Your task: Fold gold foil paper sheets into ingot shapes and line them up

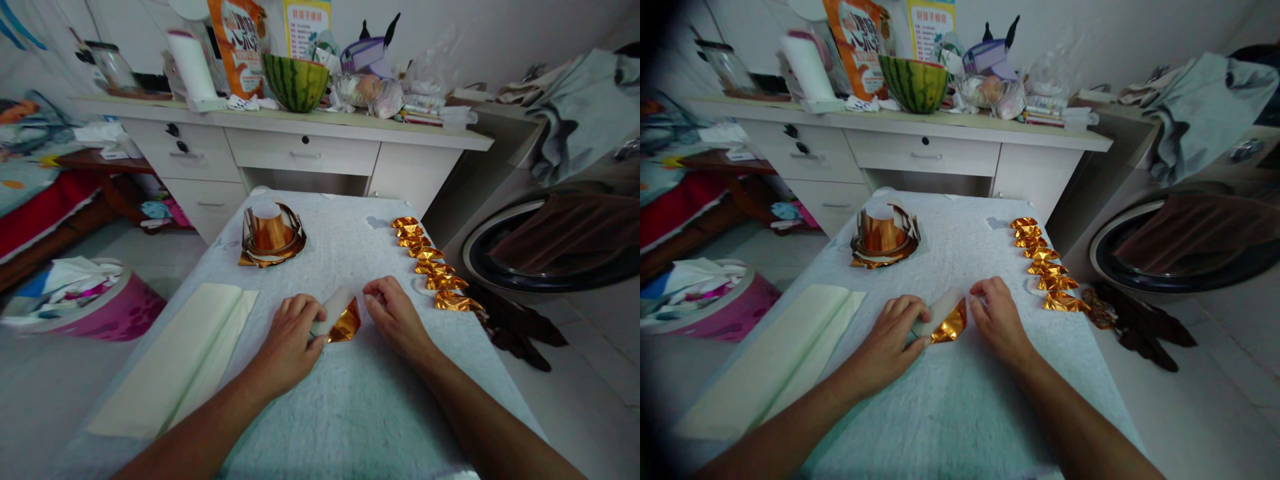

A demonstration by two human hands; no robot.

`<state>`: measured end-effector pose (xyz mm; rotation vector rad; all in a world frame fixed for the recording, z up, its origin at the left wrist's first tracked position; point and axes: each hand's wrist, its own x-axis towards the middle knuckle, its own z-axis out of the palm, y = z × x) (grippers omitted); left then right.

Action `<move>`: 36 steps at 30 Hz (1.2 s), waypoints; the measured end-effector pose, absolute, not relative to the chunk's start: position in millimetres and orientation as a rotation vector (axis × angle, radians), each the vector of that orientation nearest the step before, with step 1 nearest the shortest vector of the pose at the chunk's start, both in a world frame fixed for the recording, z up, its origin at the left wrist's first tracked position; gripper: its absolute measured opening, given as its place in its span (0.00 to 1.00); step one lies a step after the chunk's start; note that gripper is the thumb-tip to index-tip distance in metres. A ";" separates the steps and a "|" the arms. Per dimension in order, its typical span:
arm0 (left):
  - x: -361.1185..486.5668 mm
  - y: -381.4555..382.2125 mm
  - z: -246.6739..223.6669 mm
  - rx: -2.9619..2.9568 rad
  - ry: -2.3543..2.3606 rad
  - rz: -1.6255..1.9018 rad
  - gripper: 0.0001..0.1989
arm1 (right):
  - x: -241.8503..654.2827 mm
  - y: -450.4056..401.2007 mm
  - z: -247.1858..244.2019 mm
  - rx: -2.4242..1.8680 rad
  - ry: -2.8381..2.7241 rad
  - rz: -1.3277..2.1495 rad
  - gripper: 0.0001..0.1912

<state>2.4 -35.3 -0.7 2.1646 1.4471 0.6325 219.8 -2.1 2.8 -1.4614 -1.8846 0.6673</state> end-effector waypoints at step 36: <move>5.3 -35.4 -1.0 1.855 1.322 0.912 0.50 | 196.6 -11.3 8.2 -1.074 -1.634 1.194 0.04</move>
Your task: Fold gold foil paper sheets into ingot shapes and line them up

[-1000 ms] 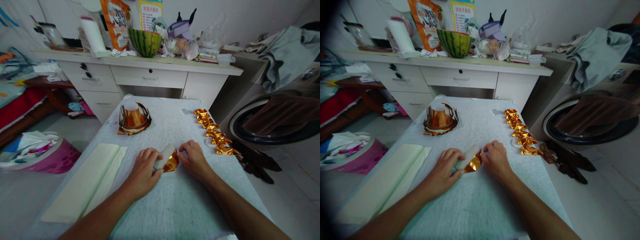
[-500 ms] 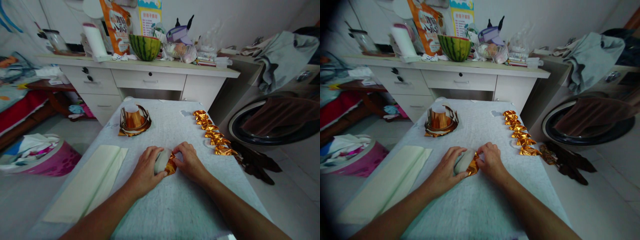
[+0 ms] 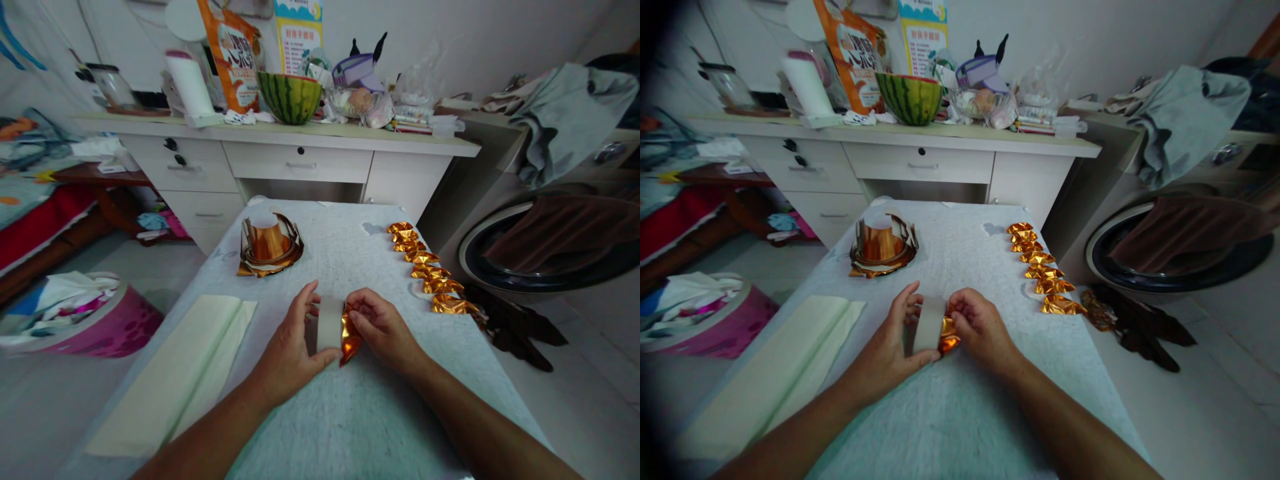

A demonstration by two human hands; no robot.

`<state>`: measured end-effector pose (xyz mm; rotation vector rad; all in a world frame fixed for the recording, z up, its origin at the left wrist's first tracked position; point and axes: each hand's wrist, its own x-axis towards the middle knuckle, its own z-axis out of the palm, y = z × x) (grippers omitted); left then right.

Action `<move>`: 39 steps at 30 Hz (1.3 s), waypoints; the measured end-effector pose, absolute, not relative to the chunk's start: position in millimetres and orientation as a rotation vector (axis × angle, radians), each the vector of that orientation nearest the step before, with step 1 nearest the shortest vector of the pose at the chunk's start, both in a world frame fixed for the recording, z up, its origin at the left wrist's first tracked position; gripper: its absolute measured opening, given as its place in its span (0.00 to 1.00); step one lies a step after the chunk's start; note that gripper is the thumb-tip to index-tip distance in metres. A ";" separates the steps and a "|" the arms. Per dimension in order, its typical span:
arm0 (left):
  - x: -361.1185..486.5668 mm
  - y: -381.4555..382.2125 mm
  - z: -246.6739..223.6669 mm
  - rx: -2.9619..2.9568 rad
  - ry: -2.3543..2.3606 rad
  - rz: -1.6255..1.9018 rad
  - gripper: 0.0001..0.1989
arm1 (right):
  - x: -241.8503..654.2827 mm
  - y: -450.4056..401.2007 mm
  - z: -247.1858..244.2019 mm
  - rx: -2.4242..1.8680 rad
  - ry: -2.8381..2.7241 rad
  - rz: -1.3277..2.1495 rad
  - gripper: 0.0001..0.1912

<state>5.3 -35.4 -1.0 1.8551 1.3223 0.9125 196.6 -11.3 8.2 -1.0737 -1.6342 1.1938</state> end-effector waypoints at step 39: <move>-2.6 -22.6 5.7 1.156 1.263 1.210 0.09 | 208.0 -7.4 17.7 -1.064 -1.511 1.729 0.16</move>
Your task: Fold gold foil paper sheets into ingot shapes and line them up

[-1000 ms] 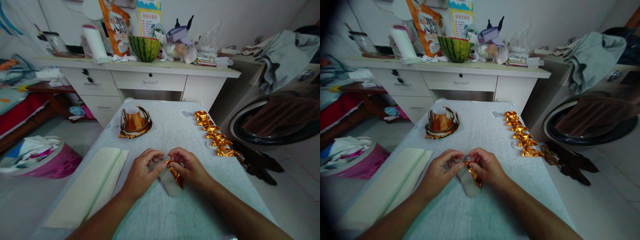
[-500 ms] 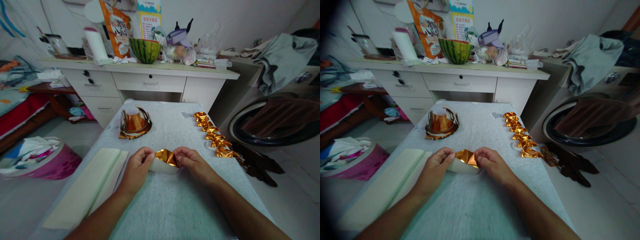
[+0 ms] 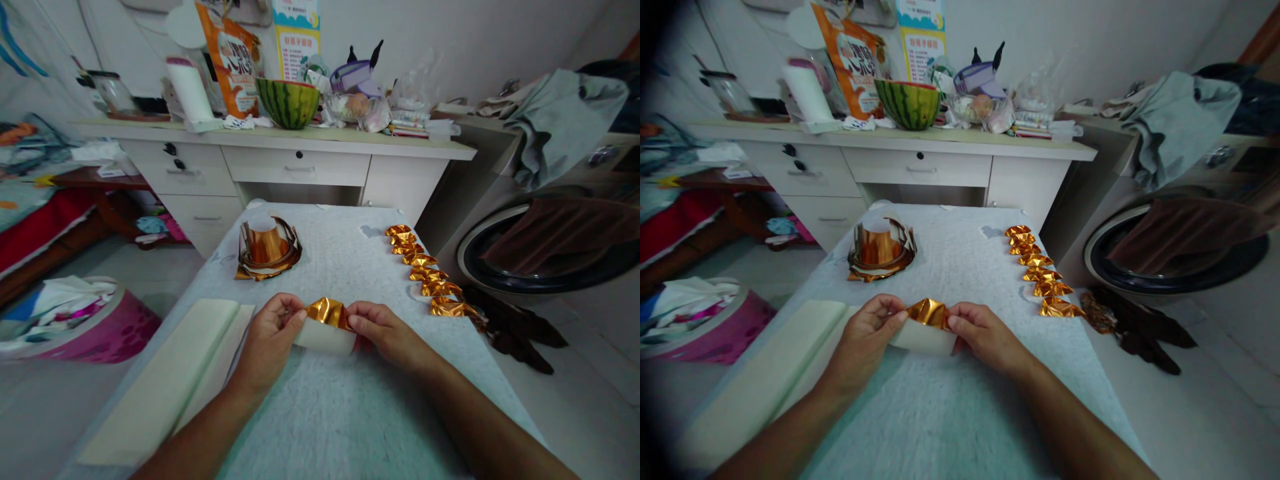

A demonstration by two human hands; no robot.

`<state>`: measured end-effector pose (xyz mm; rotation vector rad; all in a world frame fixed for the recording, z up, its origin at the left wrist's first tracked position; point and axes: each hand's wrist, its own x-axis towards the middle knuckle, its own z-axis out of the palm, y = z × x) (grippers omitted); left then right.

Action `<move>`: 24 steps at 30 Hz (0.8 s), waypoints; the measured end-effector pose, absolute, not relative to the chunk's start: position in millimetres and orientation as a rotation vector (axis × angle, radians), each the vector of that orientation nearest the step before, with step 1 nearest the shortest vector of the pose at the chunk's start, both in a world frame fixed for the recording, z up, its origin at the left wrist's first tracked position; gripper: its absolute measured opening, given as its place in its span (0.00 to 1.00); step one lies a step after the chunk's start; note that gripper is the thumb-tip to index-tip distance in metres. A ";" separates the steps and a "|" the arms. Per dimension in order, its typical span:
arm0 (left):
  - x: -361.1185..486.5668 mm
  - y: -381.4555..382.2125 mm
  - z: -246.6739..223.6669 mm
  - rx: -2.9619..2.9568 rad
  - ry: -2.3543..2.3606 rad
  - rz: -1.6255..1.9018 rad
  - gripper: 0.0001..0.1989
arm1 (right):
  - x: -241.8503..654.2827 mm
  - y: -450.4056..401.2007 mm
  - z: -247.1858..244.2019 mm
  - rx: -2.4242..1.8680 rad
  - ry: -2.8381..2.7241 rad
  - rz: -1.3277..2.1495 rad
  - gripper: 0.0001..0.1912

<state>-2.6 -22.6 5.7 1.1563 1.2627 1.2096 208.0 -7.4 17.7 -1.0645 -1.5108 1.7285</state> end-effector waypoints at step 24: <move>3.3 -29.9 -0.7 2.212 1.442 0.686 0.12 | 206.2 2.7 -0.5 -1.586 -2.181 0.448 0.03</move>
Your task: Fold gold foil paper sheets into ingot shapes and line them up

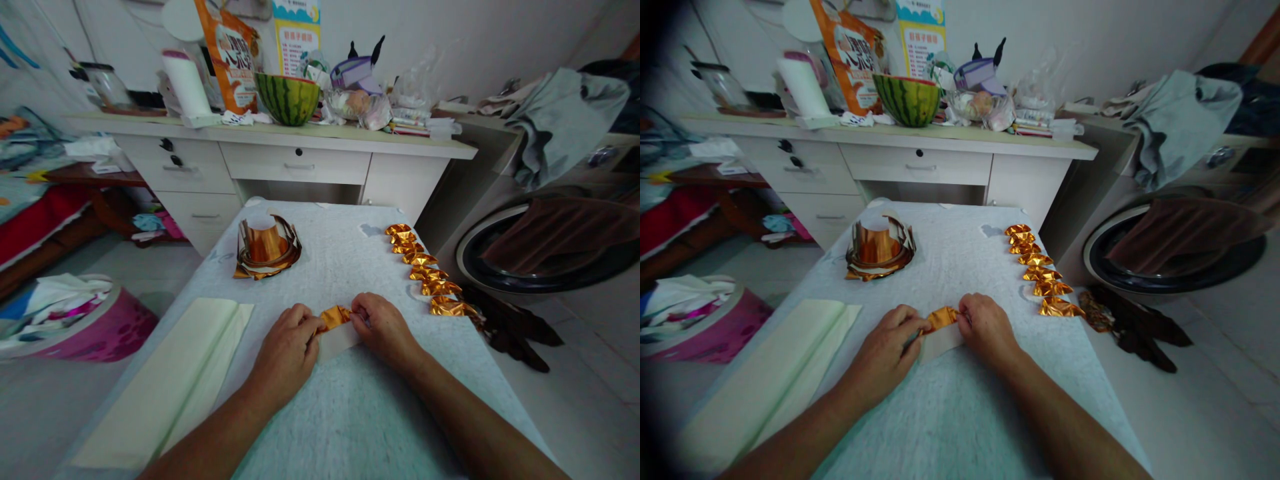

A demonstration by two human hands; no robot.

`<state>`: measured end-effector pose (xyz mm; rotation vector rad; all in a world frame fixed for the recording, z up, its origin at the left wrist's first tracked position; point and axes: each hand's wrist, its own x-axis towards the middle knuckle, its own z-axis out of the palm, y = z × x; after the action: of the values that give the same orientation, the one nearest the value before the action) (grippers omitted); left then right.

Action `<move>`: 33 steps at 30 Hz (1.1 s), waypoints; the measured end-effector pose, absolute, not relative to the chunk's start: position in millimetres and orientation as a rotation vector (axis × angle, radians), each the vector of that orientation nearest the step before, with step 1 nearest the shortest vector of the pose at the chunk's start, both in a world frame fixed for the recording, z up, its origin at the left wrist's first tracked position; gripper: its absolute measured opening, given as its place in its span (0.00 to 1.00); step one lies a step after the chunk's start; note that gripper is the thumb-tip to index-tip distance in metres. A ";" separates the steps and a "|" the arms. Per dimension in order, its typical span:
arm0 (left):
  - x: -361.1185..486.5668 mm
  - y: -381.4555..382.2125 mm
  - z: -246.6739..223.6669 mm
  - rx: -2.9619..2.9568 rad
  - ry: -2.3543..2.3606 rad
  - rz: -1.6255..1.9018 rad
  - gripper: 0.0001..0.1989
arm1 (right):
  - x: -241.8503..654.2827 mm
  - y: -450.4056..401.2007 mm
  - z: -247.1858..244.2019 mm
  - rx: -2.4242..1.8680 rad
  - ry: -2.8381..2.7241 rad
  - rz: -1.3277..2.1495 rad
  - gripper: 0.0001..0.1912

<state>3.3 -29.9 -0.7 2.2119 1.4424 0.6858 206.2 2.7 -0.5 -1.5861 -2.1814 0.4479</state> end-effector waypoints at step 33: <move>-16.1 -16.8 2.2 2.223 1.144 0.647 0.11 | 182.7 -35.8 15.6 -1.278 -2.581 0.356 0.13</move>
<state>-16.1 -16.8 2.2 2.2227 1.1435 0.6466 182.7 -35.8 15.6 -1.2776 -2.5814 0.3564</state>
